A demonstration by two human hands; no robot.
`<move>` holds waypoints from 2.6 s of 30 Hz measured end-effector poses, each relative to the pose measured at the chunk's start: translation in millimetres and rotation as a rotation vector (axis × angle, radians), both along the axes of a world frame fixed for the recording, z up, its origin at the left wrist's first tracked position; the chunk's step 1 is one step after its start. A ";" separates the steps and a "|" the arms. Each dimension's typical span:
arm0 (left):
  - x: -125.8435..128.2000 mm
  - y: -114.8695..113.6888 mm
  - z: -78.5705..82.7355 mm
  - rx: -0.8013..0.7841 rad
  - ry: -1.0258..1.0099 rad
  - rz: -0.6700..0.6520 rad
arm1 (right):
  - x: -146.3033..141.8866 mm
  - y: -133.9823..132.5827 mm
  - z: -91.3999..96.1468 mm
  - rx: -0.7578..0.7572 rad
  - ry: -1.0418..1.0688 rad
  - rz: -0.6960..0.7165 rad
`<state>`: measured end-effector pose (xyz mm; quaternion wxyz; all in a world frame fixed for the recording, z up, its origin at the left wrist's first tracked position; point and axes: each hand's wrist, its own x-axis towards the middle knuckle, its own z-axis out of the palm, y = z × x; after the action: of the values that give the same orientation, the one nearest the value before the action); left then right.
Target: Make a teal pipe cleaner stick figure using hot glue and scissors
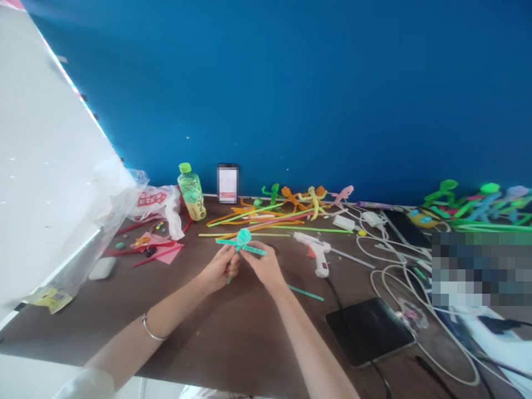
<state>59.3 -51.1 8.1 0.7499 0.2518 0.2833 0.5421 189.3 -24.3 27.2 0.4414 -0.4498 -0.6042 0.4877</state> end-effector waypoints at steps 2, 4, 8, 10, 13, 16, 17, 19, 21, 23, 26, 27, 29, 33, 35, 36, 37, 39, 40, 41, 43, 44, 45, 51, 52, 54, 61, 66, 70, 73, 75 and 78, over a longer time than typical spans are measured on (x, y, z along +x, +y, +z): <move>0.2 -0.4 -0.7 0.042 0.028 0.003 | -2.2 -1.7 -0.5 -0.058 0.083 -0.027; -0.2 -0.8 -1.4 0.104 0.090 0.008 | -4.8 -4.7 -0.7 -0.120 0.162 -0.043; -0.2 -1.4 -0.7 0.255 0.390 0.150 | -11.1 -11.5 -3.4 -0.250 0.289 -0.051; 1.0 -1.5 0.0 0.319 0.576 0.274 | -14.6 -13.9 -5.8 -0.318 0.363 -0.077; 4.2 -1.7 -0.4 0.369 0.755 0.406 | -19.5 -16.9 -7.8 -0.472 0.528 -0.092; 6.9 -2.0 -2.2 0.357 0.814 0.448 | -22.9 -21.3 -6.9 -0.576 0.690 -0.063; 7.3 -2.1 -2.8 0.354 0.821 0.458 | -23.8 -23.3 -6.3 -0.589 0.727 -0.060; 7.6 -2.0 -3.8 0.352 0.826 0.483 | -25.4 -27.4 -5.2 -0.604 0.779 -0.079; 7.5 -1.9 -4.7 0.355 0.823 0.505 | -26.8 -31.4 -4.7 -0.618 0.804 -0.122; 7.7 -1.9 -5.3 0.354 0.817 0.519 | -28.3 -34.8 -4.5 -0.623 0.801 -0.159; 9.1 -2.7 -4.9 0.322 0.811 0.536 | -30.6 -39.0 -5.4 -0.577 0.757 -0.157; 9.6 -3.2 -4.2 0.306 0.810 0.540 | -31.3 -40.2 -6.1 -0.547 0.729 -0.150; 10.3 -4.2 -2.1 0.280 0.808 0.548 | -32.2 -41.8 -8.4 -0.463 0.641 -0.142; 10.0 -5.7 1.6 0.271 0.814 0.550 | -31.2 -41.6 -12.8 -0.160 0.341 -0.155; 9.4 -6.1 2.2 0.276 0.823 0.550 | -29.9 -40.3 -13.3 -0.020 0.182 -0.155; 9.1 -6.5 2.2 0.279 0.837 0.551 | -29.4 -39.8 -13.2 0.028 0.114 -0.147; 8.9 -7.1 2.2 0.283 0.859 0.554 | -29.2 -39.6 -13.2 0.067 0.055 -0.141; 8.6 -8.8 2.0 0.293 0.932 0.566 | -29.6 -40.0 -13.8 0.137 -0.044 -0.135; 8.5 -9.9 1.8 0.302 0.974 0.575 | -30.3 -40.7 -14.5 0.173 -0.088 -0.140; 8.4 -10.9 1.6 0.316 1.011 0.581 | -31.1 -41.6 -15.4 0.210 -0.131 -0.150; 8.0 -11.8 0.8 0.352 1.057 0.582 | -32.9 -43.2 -17.0 0.280 -0.230 -0.172; 7.7 -11.4 0.1 0.366 1.057 0.574 | -33.4 -43.5 -17.3 0.311 -0.283 -0.178; 7.4 -10.4 -0.9 0.369 1.036 0.567 | -33.5 -43.3 -17.1 0.340 -0.330 -0.181; 7.2 2.3 -10.8 0.143 0.528 0.448 | -24.1 -34.0 -12.5 0.454 -0.277 -0.264; 7.7 3.5 -12.1 0.114 0.445 0.423 | -22.1 -32.6 -12.3 0.445 -0.254 -0.285; 9.2 4.3 -13.2 0.078 0.320 0.386 | -19.4 -31.4 -12.3 0.428 -0.234 -0.286; 11.0 -0.1 -8.7 0.055 0.450 0.488 | -23.4 -36.2 -9.5 0.479 -0.256 -0.232; 9.1 -1.8 -7.1 0.096 0.542 0.507 | -23.8 -37.1 -11.7 0.447 -0.246 -0.237; 7.9 -2.5 -5.2 0.137 0.581 0.455 | -21.5 -35.7 -14.3 0.385 -0.232 -0.254; 7.9 -3.3 -4.7 0.169 0.621 0.450 | -20.1 -34.8 -14.6 0.360 -0.228 -0.255; 8.2 -3.8 -5.1 0.170 0.587 0.442 | -19.8 -34.7 -14.6 0.354 -0.222 -0.248; 8.4 -4.3 -5.4 0.135 0.489 0.414 | -19.8 -34.4 -15.2 0.331 -0.208 -0.258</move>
<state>67.7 -55.4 2.7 0.5152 0.3607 0.4639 0.6239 169.5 -58.7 12.0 0.5032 -0.4928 -0.6555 0.2725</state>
